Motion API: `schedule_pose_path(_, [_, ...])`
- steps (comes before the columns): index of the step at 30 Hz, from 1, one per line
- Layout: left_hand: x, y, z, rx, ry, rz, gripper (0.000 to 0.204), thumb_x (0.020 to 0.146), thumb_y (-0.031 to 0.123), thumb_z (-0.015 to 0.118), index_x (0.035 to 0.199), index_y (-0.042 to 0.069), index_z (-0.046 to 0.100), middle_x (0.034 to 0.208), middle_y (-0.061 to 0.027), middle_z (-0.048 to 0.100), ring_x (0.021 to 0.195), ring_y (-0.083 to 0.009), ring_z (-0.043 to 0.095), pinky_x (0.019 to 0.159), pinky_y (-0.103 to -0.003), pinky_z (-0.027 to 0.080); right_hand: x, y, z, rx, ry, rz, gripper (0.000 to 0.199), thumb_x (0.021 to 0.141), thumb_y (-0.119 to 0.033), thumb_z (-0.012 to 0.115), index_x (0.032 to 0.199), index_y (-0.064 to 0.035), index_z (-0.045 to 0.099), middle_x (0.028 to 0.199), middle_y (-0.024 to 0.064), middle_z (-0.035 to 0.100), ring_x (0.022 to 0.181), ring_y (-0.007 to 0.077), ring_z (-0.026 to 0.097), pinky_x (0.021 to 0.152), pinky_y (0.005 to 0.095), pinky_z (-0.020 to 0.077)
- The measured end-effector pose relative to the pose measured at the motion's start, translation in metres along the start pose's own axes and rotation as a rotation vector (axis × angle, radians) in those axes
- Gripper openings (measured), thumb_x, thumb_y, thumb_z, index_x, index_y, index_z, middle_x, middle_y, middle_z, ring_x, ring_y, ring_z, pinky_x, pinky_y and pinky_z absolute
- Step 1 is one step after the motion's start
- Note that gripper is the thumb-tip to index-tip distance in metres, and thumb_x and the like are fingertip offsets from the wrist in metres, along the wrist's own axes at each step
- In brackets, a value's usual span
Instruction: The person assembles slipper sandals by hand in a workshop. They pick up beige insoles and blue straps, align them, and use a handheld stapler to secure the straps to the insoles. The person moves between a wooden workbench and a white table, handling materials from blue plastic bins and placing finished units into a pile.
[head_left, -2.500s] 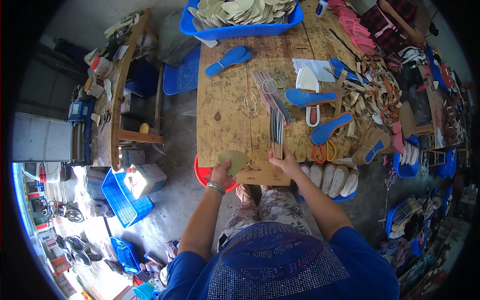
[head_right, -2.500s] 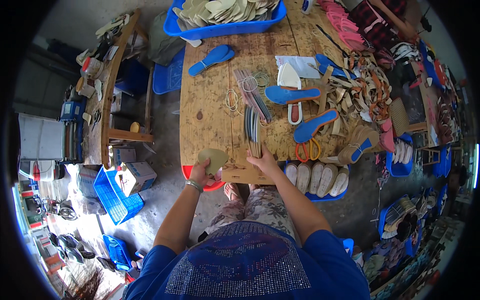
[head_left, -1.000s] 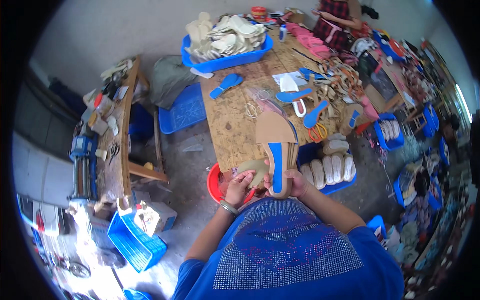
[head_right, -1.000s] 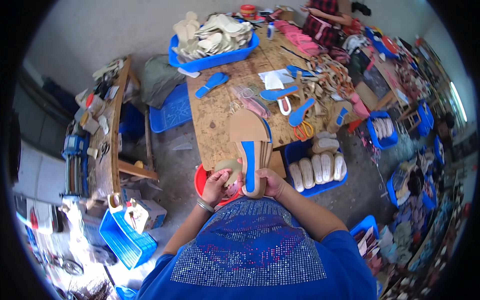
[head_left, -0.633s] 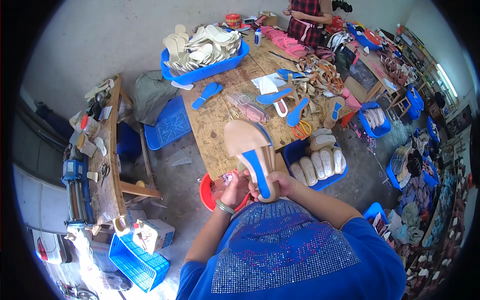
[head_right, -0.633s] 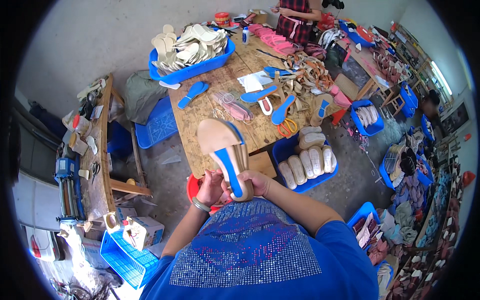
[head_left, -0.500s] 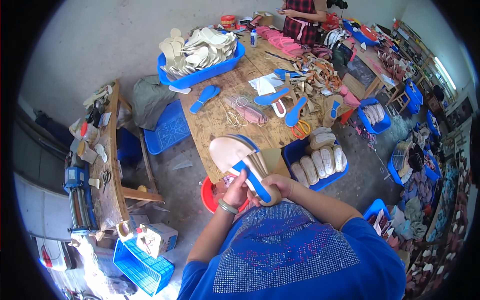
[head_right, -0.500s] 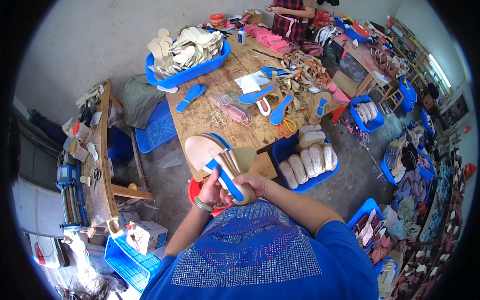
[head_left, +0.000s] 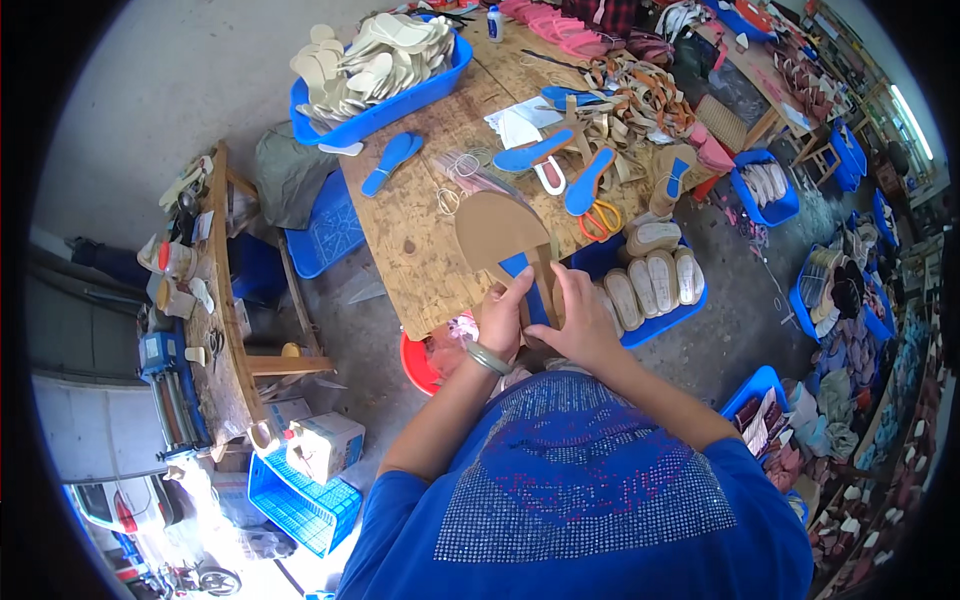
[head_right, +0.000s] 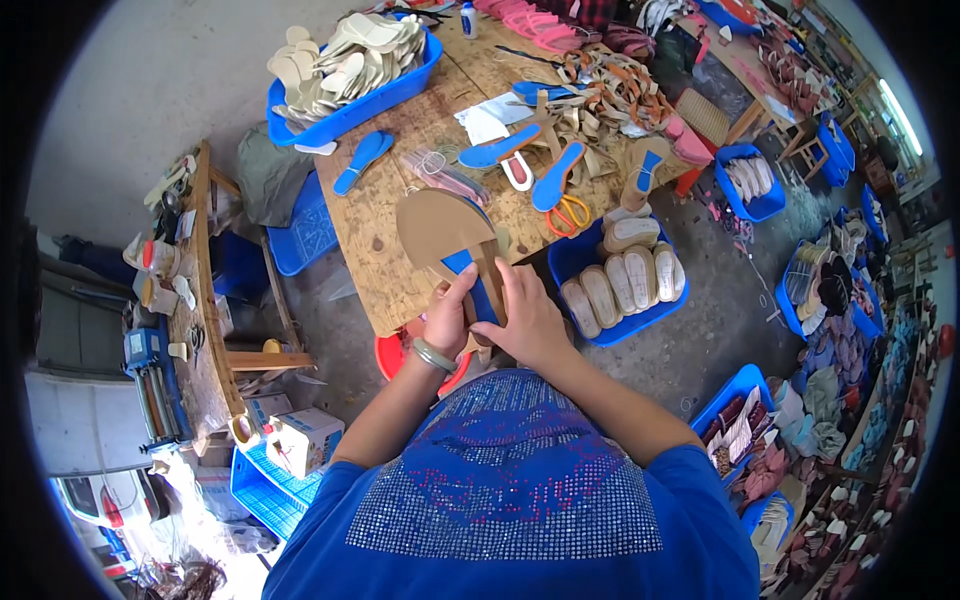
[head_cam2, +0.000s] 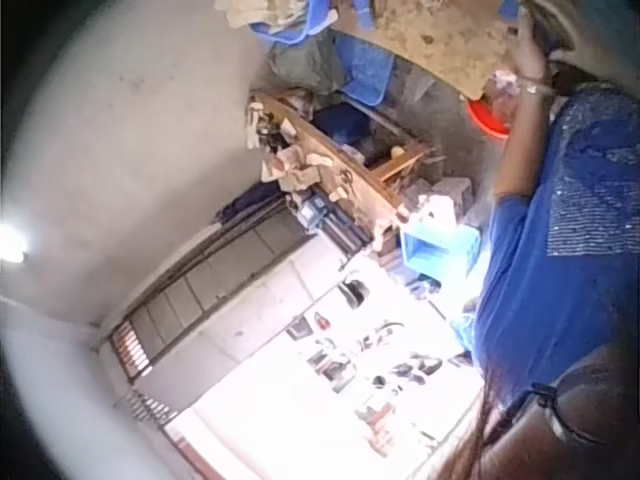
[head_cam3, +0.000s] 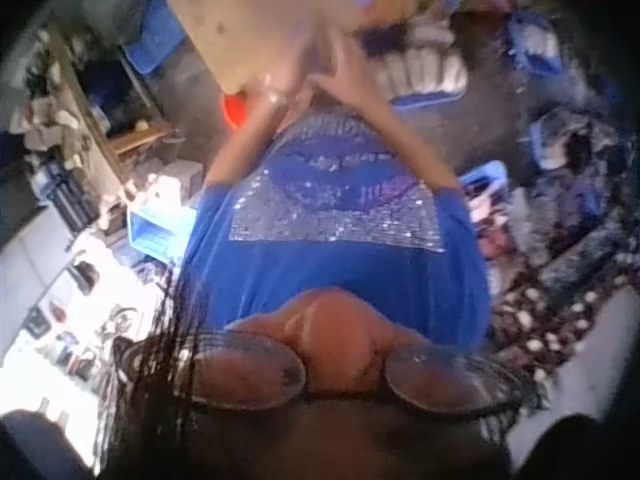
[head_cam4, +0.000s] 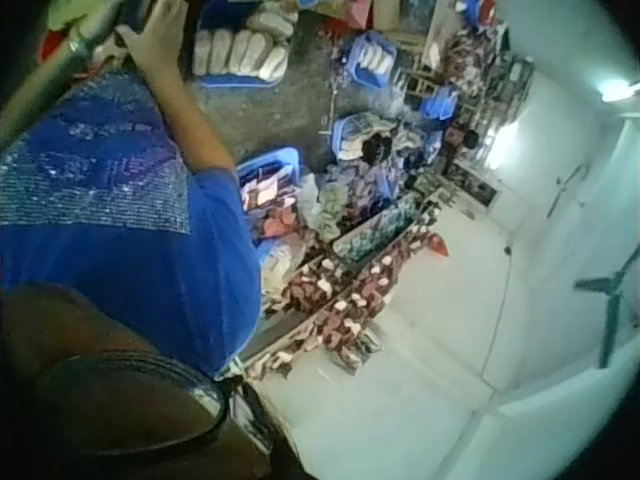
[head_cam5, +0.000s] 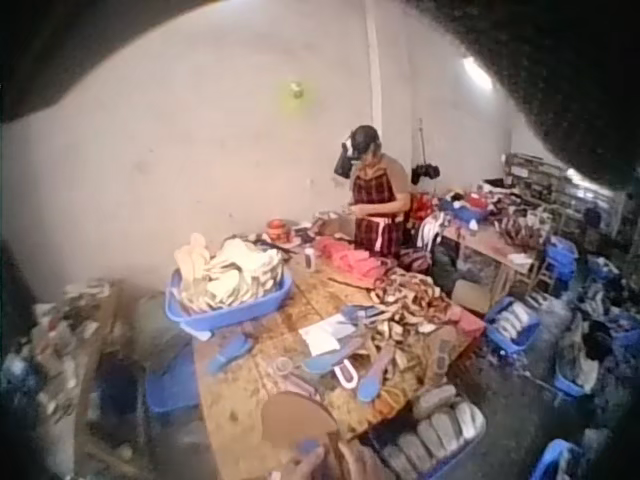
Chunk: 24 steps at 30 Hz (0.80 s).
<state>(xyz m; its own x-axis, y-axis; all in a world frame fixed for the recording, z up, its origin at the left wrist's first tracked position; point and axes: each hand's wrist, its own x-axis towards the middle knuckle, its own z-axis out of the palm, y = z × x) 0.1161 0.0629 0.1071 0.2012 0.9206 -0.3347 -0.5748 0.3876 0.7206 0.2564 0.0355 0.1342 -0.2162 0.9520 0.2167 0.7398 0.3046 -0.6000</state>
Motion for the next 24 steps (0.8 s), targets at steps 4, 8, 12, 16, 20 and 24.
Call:
schedule_pose_path(4, [0.032, -0.030, 0.021, 0.071, 0.031, -0.033, 0.040, 0.092, 0.031, 0.059, 0.112, -0.004, 0.054, 0.102, -0.0104, 0.064, 0.088, -0.0162, 0.065, 0.075, -0.030, 0.054, 0.018, 0.037, -0.018, 0.030, -0.077, 0.076, 0.089, 0.067, -0.030, 0.076, 0.137, -0.0007, 0.029, 0.109, 0.0191, 0.046, 0.101, 0.0381, 0.052, 0.082, 0.0445, 0.0476])
schedule_pose_path(8, [0.056, -0.050, 0.045, 0.120, -0.101, -0.086, 0.046, 0.094, 0.038, 0.054, 0.119, -0.001, 0.051, 0.101, -0.0066, 0.061, 0.087, -0.0134, 0.060, 0.077, -0.028, 0.050, 0.027, 0.093, -0.029, 0.179, -0.130, 0.229, 0.084, 0.069, -0.027, 0.072, 0.135, 0.0031, 0.031, 0.109, 0.0207, 0.047, 0.091, 0.0375, 0.057, 0.079, 0.0426, 0.0497])
schedule_pose_path(12, [0.083, -0.072, 0.077, 0.207, -0.180, -0.104, 0.037, 0.097, 0.030, 0.051, 0.122, 0.002, 0.051, 0.106, -0.0057, 0.060, 0.093, -0.0122, 0.059, 0.082, -0.028, 0.049, 0.037, 0.138, -0.062, 0.492, -0.230, 0.312, 0.076, 0.071, -0.020, 0.071, 0.136, -0.0005, 0.035, 0.107, 0.0160, 0.054, 0.089, 0.0267, 0.059, 0.077, 0.0358, 0.0500])
schedule_pose_path(16, [0.106, -0.077, 0.114, 0.148, -0.227, -0.192, 0.032, 0.098, 0.022, 0.048, 0.124, 0.003, 0.050, 0.112, -0.0074, 0.060, 0.099, -0.0142, 0.060, 0.086, -0.029, 0.050, 0.038, 0.192, -0.076, 0.869, -0.240, 0.379, 0.079, 0.076, -0.018, 0.071, 0.142, -0.0023, 0.031, 0.106, 0.0109, 0.058, 0.085, 0.0150, 0.058, 0.075, 0.0283, 0.0485])
schedule_pose_path(20, [0.125, -0.084, 0.136, 0.082, -0.184, -0.234, 0.034, 0.098, 0.023, 0.048, 0.125, 0.002, 0.048, 0.114, -0.0088, 0.060, 0.096, -0.0162, 0.062, 0.085, -0.031, 0.052, 0.052, 0.206, -0.114, 0.895, -0.295, 0.492, 0.081, 0.074, -0.017, 0.074, 0.141, -0.0010, 0.033, 0.098, 0.0080, 0.060, 0.080, 0.0133, 0.057, 0.070, 0.0277, 0.0493])
schedule_pose_path(24, [0.137, -0.088, 0.158, 0.021, -0.158, -0.181, 0.038, 0.097, 0.025, 0.051, 0.125, 0.000, 0.048, 0.113, -0.0109, 0.060, 0.097, -0.0174, 0.062, 0.084, -0.031, 0.052, 0.058, 0.228, -0.110, 0.793, -0.187, 0.344, 0.081, 0.073, -0.021, 0.077, 0.139, 0.0001, 0.035, 0.096, 0.0075, 0.059, 0.077, 0.0130, 0.056, 0.067, 0.0272, 0.0490])
